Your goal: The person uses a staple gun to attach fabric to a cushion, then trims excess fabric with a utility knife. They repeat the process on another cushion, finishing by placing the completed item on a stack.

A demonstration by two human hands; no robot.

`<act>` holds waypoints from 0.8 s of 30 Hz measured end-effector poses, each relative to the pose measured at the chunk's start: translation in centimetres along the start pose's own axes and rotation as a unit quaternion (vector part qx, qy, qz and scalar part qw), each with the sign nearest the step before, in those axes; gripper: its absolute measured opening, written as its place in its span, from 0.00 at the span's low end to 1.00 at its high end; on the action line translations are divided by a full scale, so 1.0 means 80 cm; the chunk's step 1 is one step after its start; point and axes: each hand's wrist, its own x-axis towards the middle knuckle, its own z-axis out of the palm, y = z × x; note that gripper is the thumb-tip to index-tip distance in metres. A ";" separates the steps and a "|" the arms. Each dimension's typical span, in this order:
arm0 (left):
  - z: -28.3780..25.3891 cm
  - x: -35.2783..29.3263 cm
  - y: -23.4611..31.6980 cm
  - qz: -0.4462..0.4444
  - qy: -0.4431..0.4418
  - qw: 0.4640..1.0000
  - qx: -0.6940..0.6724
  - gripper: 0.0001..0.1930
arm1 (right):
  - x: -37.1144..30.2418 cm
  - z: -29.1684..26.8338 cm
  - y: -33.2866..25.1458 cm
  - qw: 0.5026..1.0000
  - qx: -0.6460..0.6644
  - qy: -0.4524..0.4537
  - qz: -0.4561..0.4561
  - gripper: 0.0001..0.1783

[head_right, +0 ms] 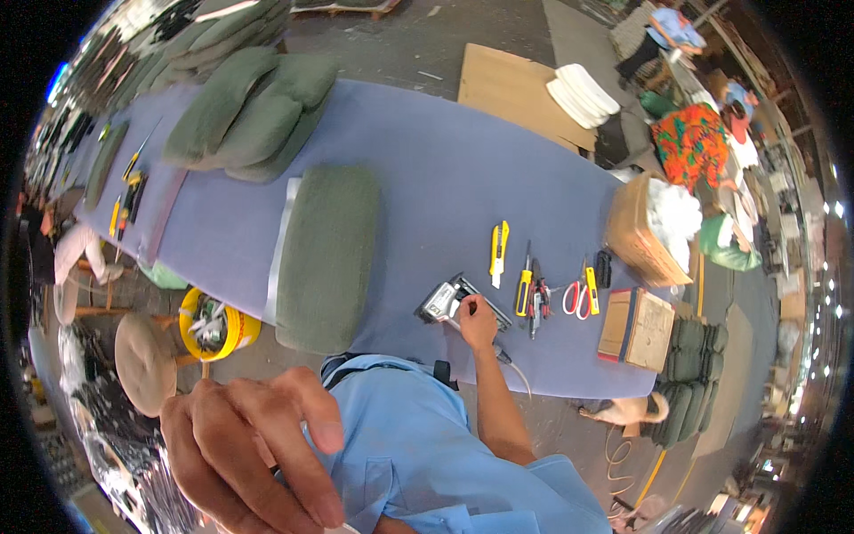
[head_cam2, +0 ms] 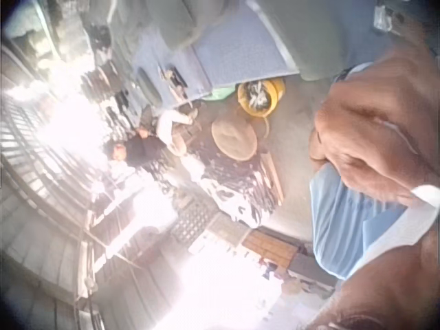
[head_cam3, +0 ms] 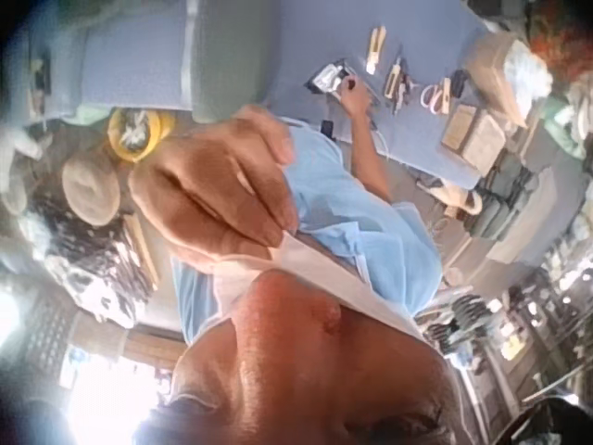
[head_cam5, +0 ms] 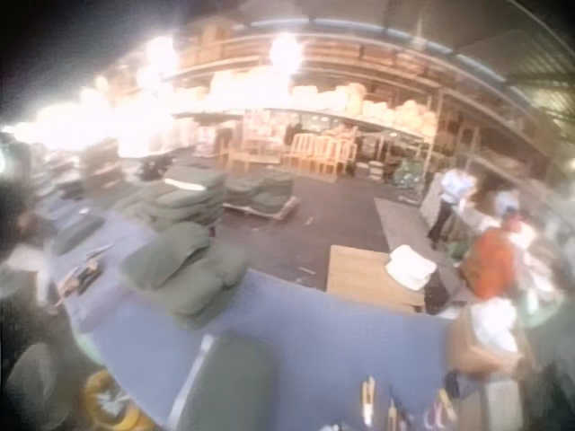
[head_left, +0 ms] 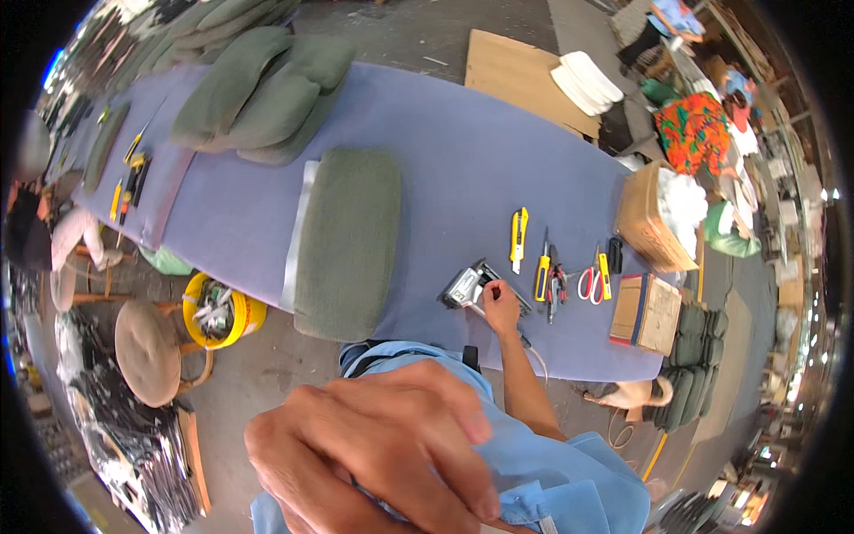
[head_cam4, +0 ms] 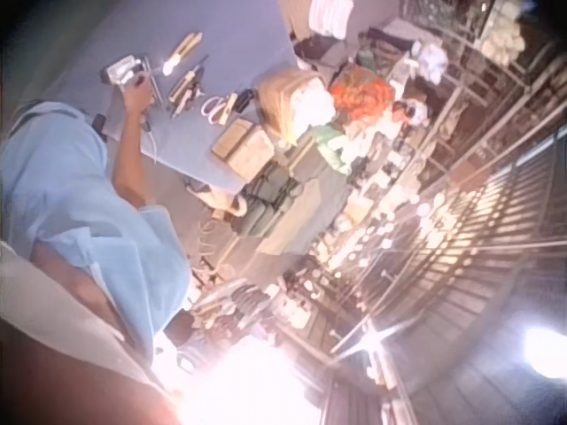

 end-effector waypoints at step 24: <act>-0.012 0.005 -0.030 -0.002 -0.122 0.983 -0.138 0.33 | -0.002 0.006 0.017 1.000 0.006 0.001 0.020 0.10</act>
